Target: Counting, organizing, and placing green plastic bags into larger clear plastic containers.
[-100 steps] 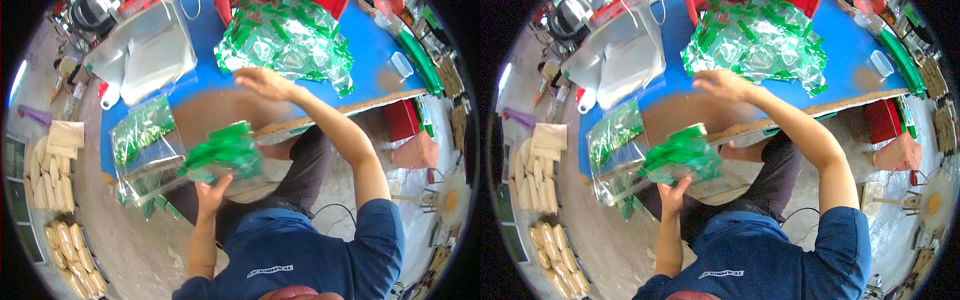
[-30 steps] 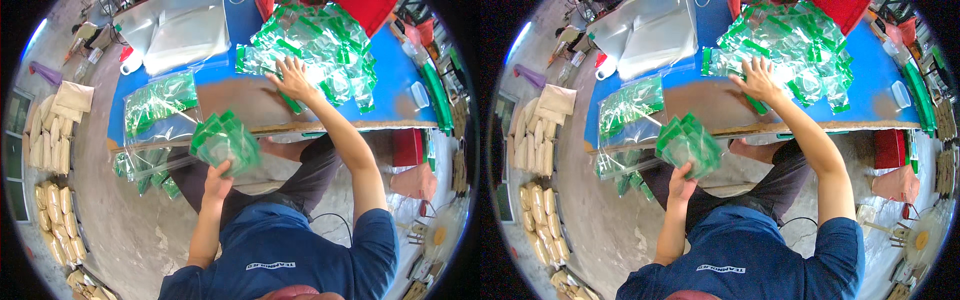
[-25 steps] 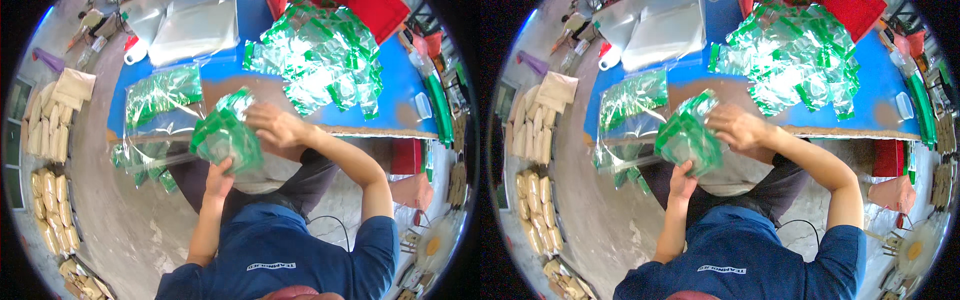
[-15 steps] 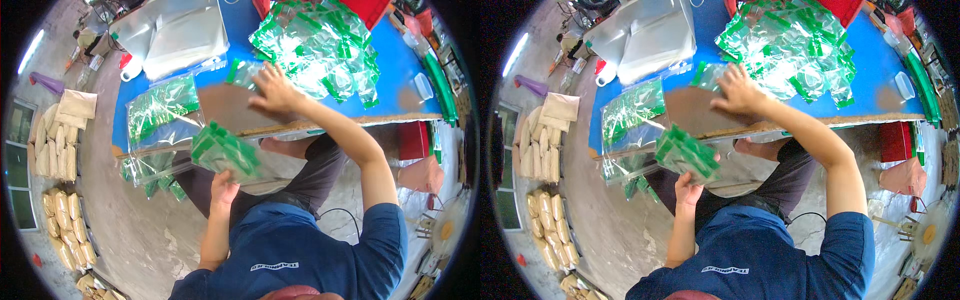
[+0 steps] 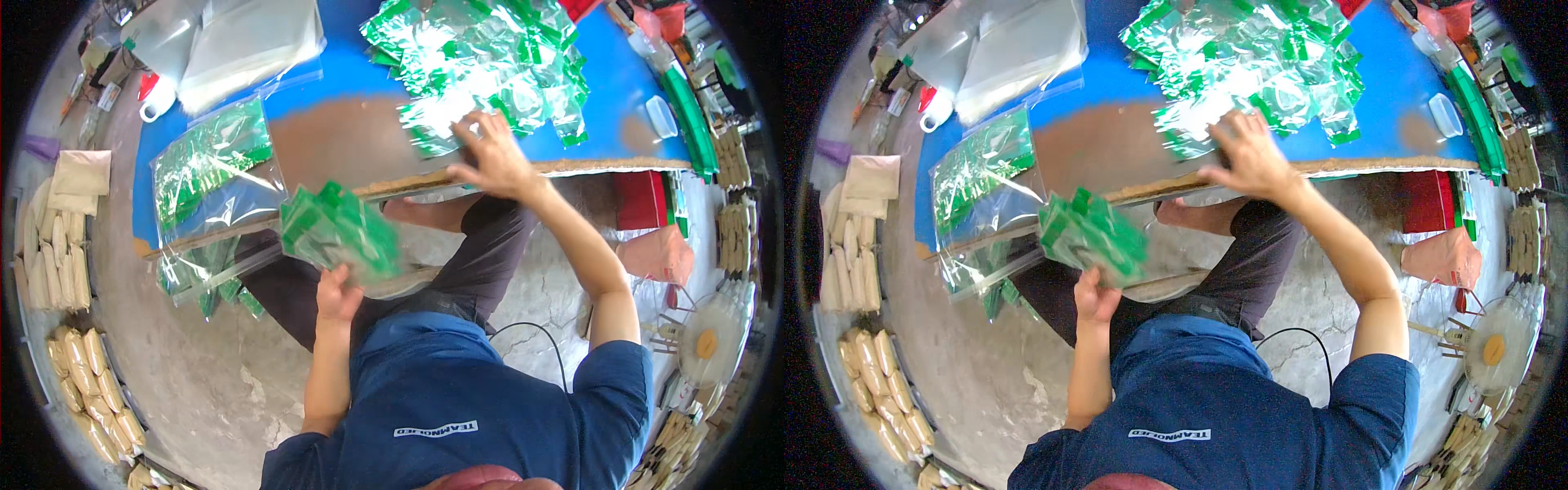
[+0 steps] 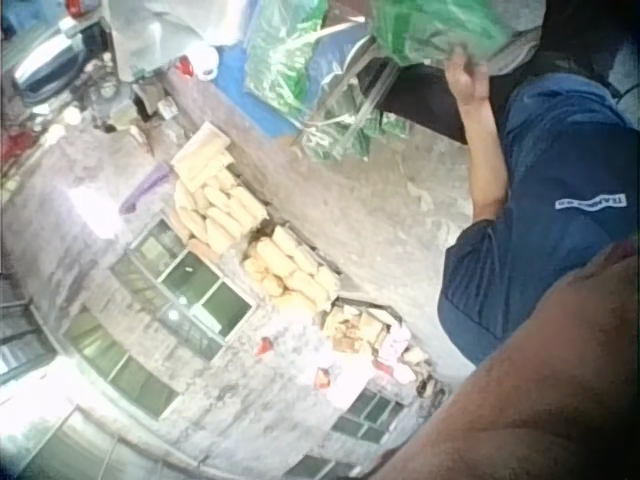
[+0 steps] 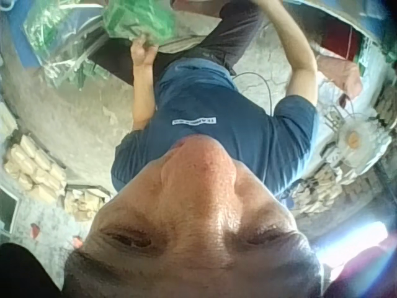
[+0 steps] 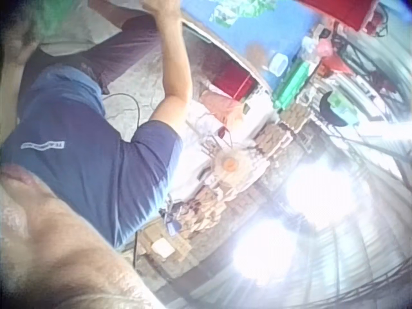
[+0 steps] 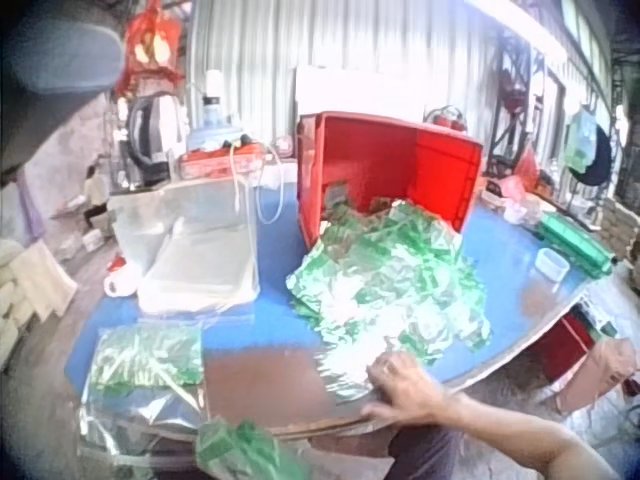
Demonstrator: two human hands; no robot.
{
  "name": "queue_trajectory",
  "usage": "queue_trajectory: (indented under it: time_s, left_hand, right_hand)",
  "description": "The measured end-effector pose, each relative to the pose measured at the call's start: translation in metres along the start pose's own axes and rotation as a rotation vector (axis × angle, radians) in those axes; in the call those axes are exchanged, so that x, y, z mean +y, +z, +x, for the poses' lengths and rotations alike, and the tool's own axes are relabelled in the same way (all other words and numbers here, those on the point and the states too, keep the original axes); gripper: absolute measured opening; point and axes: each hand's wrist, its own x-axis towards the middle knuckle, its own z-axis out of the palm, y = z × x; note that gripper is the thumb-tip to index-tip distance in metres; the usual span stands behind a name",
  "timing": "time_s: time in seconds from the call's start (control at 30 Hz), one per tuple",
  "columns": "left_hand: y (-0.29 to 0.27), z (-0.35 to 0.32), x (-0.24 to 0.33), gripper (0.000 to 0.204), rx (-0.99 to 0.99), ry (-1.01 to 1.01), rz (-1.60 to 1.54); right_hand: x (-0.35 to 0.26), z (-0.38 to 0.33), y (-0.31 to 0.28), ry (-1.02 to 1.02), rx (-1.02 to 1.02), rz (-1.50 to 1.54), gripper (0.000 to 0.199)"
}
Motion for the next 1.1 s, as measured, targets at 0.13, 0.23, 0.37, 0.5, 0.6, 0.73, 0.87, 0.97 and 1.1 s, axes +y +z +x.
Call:
queue_trajectory:
  time_s: [0.13,0.23,0.37,0.5,0.6,0.73,0.87,0.97,1.1]
  left_hand:
    - [0.010,-0.004,-0.014,0.053,-0.126,-0.097,-0.020]
    - [0.048,0.006,-0.020,0.054,0.014,0.082,-0.055]
    - [0.056,0.013,-0.013,0.057,0.054,0.071,-0.106]
    - [0.060,0.010,-0.011,0.061,0.046,0.069,-0.010]
    - [0.024,0.010,-0.013,0.064,-0.021,0.046,-0.014]
    - [0.013,0.007,-0.008,0.058,-0.139,-0.052,-0.133]
    - [0.016,0.017,-0.011,0.056,-0.124,-0.068,-0.213]
    - [0.029,0.024,-0.012,0.049,-0.017,0.068,-0.169]
    - [0.036,0.023,-0.010,0.041,0.063,0.145,-0.113]
  right_hand:
    - [-0.064,0.014,0.011,-0.070,0.032,0.194,0.064]
    - [-0.096,0.017,0.025,-0.061,0.064,0.539,0.032]
    - [-0.067,0.023,0.017,-0.165,0.027,0.528,0.026]
    - [0.024,0.035,0.012,0.181,0.257,-0.004,0.061]
    - [0.003,0.026,0.024,0.093,0.093,-0.055,0.073]
    - [-0.053,0.030,0.027,-0.049,0.154,0.235,0.064]
    - [-0.085,0.025,0.037,0.082,0.225,0.419,0.037]
    - [-0.100,0.025,0.035,0.020,0.185,0.536,0.032]
    - [-0.094,0.021,0.014,-0.005,0.078,0.741,0.036]
